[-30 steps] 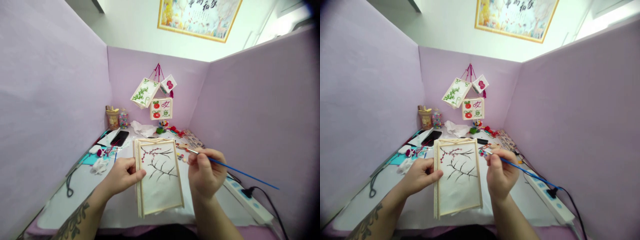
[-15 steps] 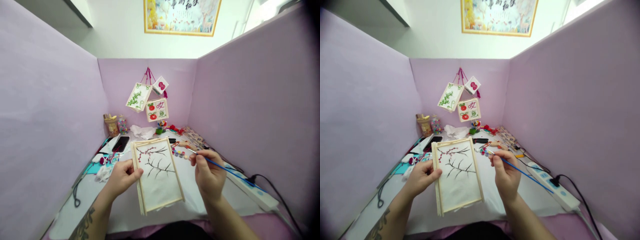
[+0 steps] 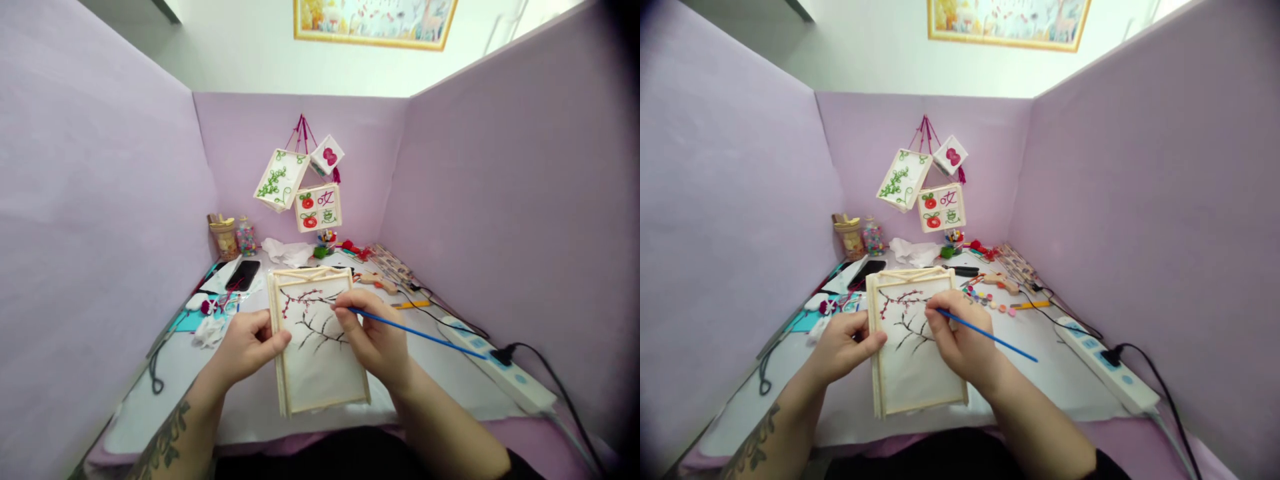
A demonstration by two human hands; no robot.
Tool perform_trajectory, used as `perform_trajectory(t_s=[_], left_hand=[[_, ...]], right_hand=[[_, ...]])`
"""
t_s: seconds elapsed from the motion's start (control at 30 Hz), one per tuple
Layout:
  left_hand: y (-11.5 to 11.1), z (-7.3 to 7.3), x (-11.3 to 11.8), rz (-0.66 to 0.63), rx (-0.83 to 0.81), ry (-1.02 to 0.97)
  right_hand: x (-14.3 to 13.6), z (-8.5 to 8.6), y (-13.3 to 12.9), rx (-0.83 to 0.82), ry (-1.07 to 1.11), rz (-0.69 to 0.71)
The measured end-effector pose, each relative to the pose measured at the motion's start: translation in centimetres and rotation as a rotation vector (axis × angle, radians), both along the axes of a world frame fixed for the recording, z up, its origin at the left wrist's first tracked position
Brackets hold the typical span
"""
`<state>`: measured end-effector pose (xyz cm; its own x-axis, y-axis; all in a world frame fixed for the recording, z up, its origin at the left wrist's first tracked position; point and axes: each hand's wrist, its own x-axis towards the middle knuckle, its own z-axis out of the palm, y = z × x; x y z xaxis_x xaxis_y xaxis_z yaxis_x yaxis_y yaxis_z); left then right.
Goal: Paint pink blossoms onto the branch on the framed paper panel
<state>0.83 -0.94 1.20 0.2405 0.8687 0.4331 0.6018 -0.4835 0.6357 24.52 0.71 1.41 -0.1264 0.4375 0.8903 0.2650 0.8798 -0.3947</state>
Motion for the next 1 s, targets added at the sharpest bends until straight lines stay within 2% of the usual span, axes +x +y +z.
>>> perform_trajectory(t_s=[0.17,0.43,1.0], left_hand=[[-0.31,-0.12,0.13,-0.038,0.023,-0.013],[-0.41,-0.02,0.38,-0.08,0.06,-0.007],[-0.27,0.04,0.61,-0.064,0.031,-0.017]], right_hand=[[-0.53,-0.28,-0.21,0.082,0.013,-0.073],[-0.63,-0.48,-0.55,0.1,-0.009,-0.042],[-0.74,-0.78,-0.27,0.143,-0.036,-0.019]])
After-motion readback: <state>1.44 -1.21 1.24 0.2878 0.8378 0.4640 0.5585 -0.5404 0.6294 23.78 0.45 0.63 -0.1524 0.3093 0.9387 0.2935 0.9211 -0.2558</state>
